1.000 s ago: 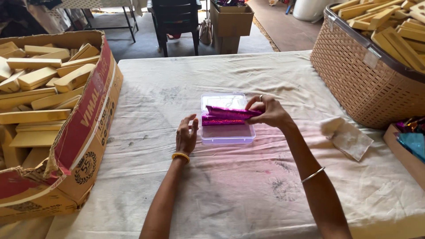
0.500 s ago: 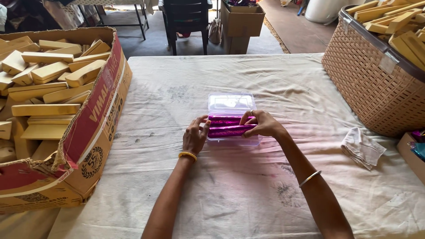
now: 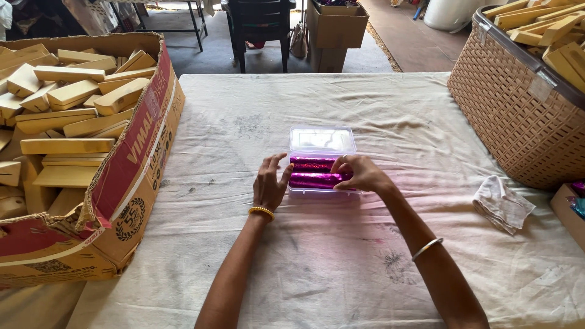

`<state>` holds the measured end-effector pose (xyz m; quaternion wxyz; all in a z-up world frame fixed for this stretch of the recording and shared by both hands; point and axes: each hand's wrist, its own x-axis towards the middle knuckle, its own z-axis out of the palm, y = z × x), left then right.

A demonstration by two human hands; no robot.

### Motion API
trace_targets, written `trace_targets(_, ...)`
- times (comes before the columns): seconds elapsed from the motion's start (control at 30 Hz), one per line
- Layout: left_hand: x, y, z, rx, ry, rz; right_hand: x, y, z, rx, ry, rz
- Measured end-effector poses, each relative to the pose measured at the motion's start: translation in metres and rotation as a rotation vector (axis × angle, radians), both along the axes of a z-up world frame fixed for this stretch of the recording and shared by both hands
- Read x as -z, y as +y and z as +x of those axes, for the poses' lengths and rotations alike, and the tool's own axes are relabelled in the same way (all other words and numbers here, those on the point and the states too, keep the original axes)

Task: Wrapping small wooden blocks in decorative purple foil and placing them into a plastic container.

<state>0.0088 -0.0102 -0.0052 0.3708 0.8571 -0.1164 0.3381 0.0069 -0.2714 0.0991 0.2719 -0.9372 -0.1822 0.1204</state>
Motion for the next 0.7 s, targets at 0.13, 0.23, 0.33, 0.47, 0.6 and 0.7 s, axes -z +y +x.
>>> trace_targets(0.13,-0.009,-0.008,-0.003,-0.002,-0.238,0.130,-0.020,-0.027,-0.001,0.005,-0.075,0.149)
trace_targets(0.23,-0.007,-0.021,-0.009,0.192,-0.108,0.141,-0.023,-0.037,-0.002,0.144,-0.155,-0.037)
trace_targets(0.33,-0.012,-0.034,-0.022,0.261,-0.213,0.309,-0.022,-0.036,-0.003,0.196,-0.058,-0.061)
trace_targets(0.47,-0.019,-0.047,-0.035,0.248,-0.184,0.463,-0.018,-0.039,0.001,0.216,-0.081,-0.174)
trace_targets(0.6,-0.003,-0.052,-0.029,0.240,-0.156,0.463,-0.017,-0.038,-0.001,0.224,-0.138,-0.261)
trace_targets(0.7,-0.005,-0.053,-0.032,0.230,-0.145,0.464,-0.013,-0.038,0.000,0.157,-0.137,-0.409)
